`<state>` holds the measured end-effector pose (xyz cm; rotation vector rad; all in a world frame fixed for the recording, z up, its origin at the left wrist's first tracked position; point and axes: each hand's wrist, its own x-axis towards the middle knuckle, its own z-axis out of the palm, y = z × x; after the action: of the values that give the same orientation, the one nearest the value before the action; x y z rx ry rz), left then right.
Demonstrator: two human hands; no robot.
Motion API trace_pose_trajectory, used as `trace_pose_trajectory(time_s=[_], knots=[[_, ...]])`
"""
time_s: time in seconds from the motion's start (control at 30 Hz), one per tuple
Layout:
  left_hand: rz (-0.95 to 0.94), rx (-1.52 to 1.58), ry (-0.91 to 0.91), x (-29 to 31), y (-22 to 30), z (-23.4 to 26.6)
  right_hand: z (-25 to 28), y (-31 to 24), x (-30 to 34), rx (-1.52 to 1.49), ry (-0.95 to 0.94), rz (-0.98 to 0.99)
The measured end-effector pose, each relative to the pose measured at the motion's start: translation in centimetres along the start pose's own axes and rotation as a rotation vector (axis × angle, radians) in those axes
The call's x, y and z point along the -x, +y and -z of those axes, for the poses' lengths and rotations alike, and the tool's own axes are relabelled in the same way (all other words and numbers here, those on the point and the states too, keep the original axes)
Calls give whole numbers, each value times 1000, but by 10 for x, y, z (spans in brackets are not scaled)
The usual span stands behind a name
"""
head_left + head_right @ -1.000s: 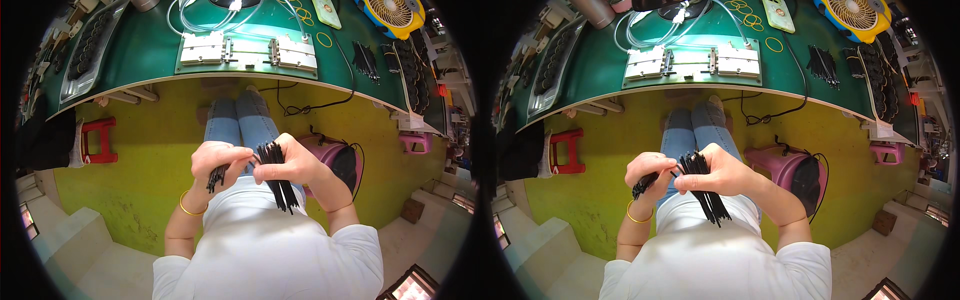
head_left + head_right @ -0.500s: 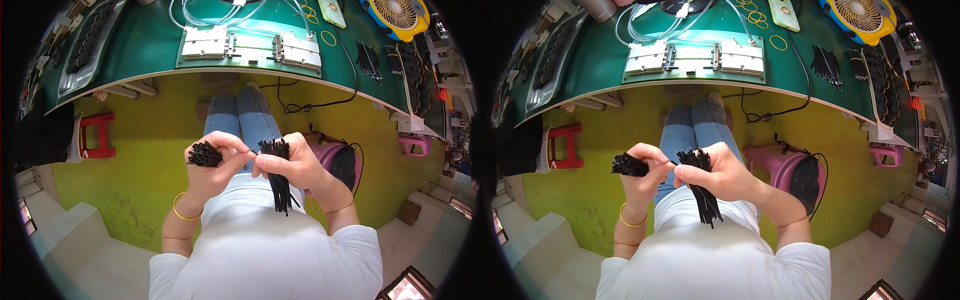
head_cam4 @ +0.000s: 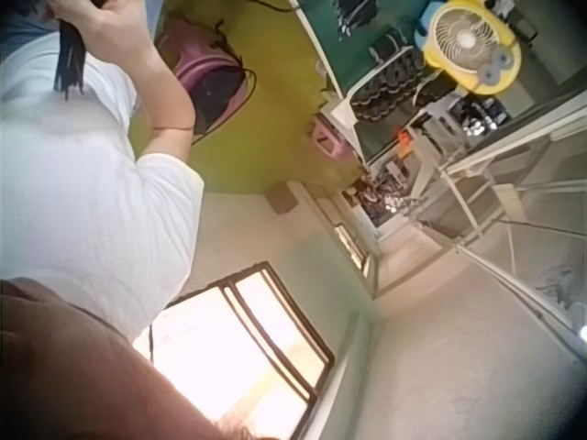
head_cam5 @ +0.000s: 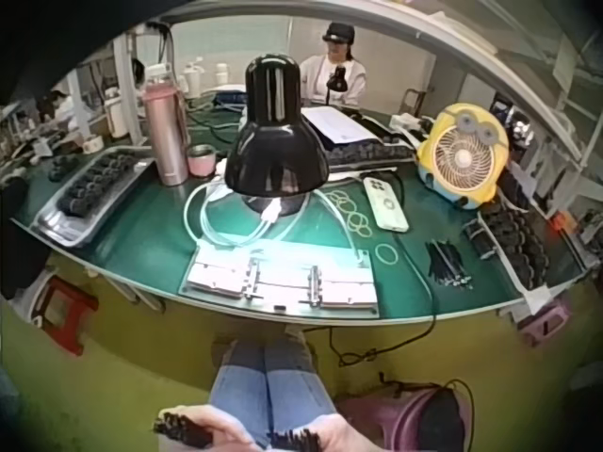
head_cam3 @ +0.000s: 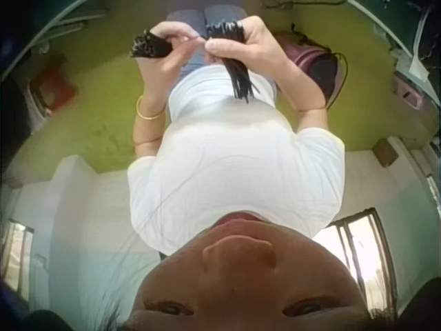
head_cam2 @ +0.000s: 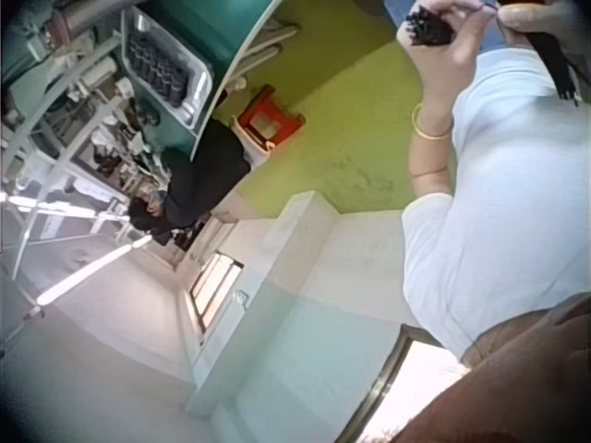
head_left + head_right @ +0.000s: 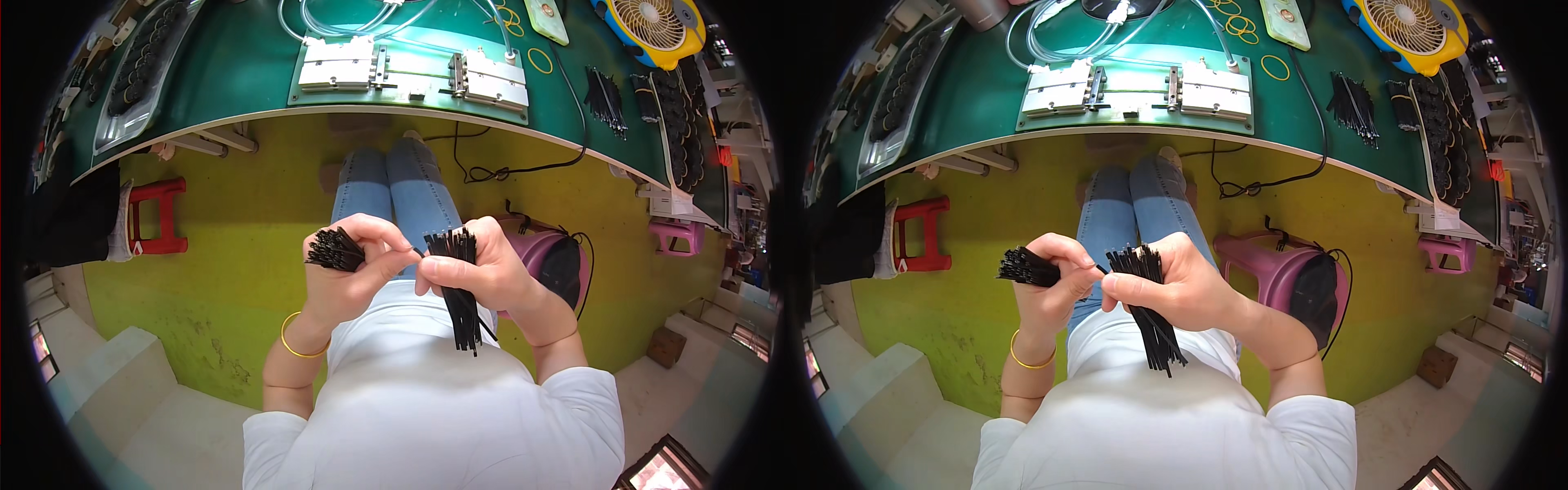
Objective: Manually assemble small electronic components and bundle them together using cable ties.
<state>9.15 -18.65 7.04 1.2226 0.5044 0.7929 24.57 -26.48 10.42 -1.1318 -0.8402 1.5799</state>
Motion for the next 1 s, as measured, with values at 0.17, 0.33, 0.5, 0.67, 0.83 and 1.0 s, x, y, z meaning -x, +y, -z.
trace_pose_trajectory(time_s=[0.17, 0.33, 0.5, 0.67, 0.83, 1.0], knots=[[-16, -12, -3, 0, 0, 0, -1, 2, 0, 16, 13, 5], [-86, -115, -52, -2, -1, 4, 0, 1, 1, 30, 3, -10], [-62, -88, -56, -8, 6, 4, 0, 5, 0, 55, 15, 10], [-68, -355, -133, -18, 22, -1, 0, 12, 0, 127, 41, 48], [-394, -586, -183, -22, 18, 1, 0, 4, -1, 149, 53, 0], [-192, -512, -114, -7, 13, 2, 7, 12, -4, 60, 83, -25]])
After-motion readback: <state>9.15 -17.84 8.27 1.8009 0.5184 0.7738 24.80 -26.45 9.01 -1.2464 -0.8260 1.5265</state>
